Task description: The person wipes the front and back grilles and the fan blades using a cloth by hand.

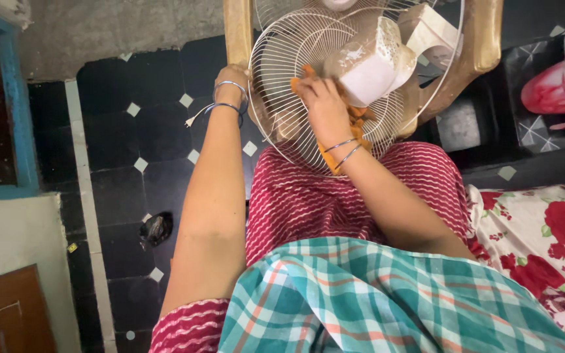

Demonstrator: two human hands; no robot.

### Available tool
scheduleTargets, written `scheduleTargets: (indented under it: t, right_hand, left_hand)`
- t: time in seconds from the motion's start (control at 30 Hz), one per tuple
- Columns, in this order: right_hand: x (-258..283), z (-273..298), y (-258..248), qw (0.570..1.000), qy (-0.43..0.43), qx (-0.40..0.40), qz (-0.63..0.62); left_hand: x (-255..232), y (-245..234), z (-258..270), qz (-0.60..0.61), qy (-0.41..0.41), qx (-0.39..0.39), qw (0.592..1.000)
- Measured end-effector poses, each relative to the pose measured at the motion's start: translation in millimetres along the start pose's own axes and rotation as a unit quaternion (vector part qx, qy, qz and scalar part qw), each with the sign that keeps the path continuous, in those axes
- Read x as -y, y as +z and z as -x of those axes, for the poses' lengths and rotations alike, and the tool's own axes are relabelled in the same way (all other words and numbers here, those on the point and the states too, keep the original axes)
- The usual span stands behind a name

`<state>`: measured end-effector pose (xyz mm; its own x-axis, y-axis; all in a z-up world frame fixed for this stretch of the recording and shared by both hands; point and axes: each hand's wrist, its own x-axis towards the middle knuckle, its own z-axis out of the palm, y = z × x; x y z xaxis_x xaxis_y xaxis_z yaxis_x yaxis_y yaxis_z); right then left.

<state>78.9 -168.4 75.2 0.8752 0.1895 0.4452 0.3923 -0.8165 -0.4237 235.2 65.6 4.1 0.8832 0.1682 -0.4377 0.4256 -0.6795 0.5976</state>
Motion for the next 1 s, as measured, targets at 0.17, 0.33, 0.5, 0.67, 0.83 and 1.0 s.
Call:
scheduleTargets:
  t: [0.17, 0.33, 0.5, 0.67, 0.83, 1.0]
  right_hand:
    - [-14, 24, -11, 0.999, 0.002, 0.022, 0.037]
    - [-28, 56, -30, 0.997, 0.052, 0.062, -0.016]
    - [-59, 94, -58, 0.995, 0.074, 0.023, -0.059]
    - [-111, 122, -58, 0.962, 0.147, -0.138, -0.184]
    - [-168, 143, -11, 0.897, 0.337, -0.226, -0.173]
    - [-154, 158, 27, 0.917, 0.359, -0.165, -0.05]
  left_hand:
    - [7, 7, -10, -0.013, -0.003, -0.013, 1.0]
    - [11, 11, -8, 0.099, -0.009, -0.03, 0.995]
    - [29, 17, 0, 0.143, 0.034, -0.067, 0.987]
    - [31, 29, 16, 0.298, 0.024, -0.01, 0.954]
    - [-9, 41, 50, 0.548, -0.12, -0.032, 0.827]
    - [-73, 23, 65, 0.442, -0.119, -0.148, 0.877]
